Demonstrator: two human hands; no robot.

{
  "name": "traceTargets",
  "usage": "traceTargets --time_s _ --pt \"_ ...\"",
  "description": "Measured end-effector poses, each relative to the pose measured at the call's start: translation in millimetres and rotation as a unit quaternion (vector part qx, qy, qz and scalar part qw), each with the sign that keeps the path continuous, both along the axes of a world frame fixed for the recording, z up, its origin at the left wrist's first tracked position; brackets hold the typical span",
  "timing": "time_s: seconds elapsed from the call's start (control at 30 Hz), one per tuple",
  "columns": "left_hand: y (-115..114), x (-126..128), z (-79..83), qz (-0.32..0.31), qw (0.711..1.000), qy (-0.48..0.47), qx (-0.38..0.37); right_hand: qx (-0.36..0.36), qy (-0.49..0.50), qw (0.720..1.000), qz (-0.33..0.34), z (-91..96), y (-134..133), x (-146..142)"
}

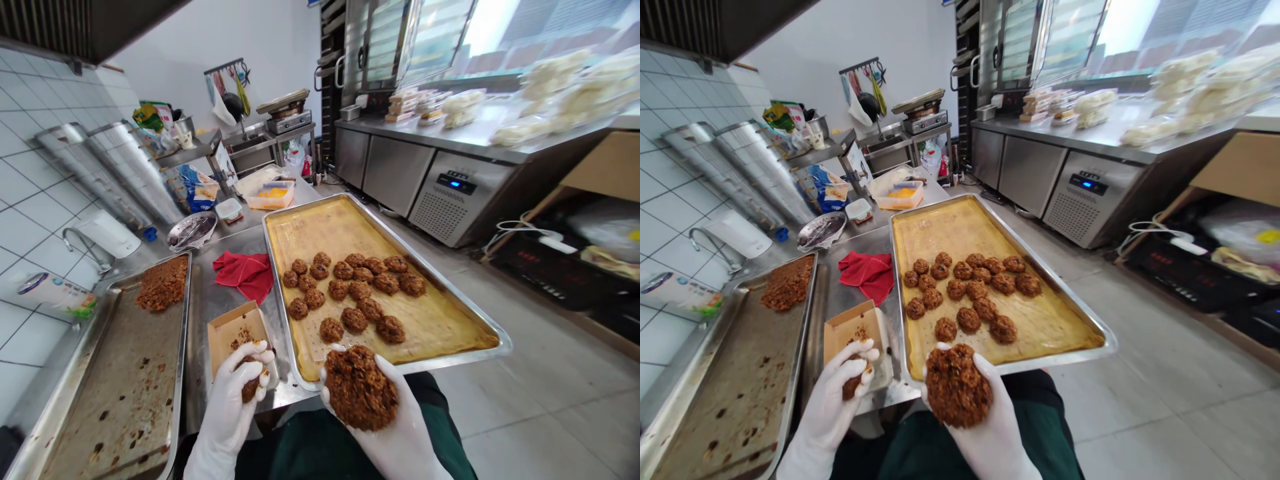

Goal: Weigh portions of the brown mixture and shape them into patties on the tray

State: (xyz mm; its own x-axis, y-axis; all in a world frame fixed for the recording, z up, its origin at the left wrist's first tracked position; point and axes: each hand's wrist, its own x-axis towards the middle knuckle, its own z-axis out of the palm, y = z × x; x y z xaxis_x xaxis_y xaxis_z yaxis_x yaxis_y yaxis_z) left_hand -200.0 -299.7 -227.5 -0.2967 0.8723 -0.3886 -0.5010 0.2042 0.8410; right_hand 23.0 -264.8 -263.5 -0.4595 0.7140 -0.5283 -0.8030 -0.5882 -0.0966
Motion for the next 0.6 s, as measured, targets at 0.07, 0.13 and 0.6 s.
traceTargets --time_s 0.07,0.13,0.6 --pt "-1.3 1.0 -4.3 -0.045 0.999 0.000 -0.006 -0.002 0.005 1.000 -0.007 4.9 -0.2 -0.1" --pt "-2.2 3.1 -7.9 -0.078 0.996 0.025 -0.030 -0.008 0.016 1.000 -0.013 10.9 -1.0 -0.1" --pt "2.5 -10.9 -20.9 0.084 0.996 -0.008 -0.028 0.018 0.073 0.997 -0.016 11.9 -7.2 5.5"
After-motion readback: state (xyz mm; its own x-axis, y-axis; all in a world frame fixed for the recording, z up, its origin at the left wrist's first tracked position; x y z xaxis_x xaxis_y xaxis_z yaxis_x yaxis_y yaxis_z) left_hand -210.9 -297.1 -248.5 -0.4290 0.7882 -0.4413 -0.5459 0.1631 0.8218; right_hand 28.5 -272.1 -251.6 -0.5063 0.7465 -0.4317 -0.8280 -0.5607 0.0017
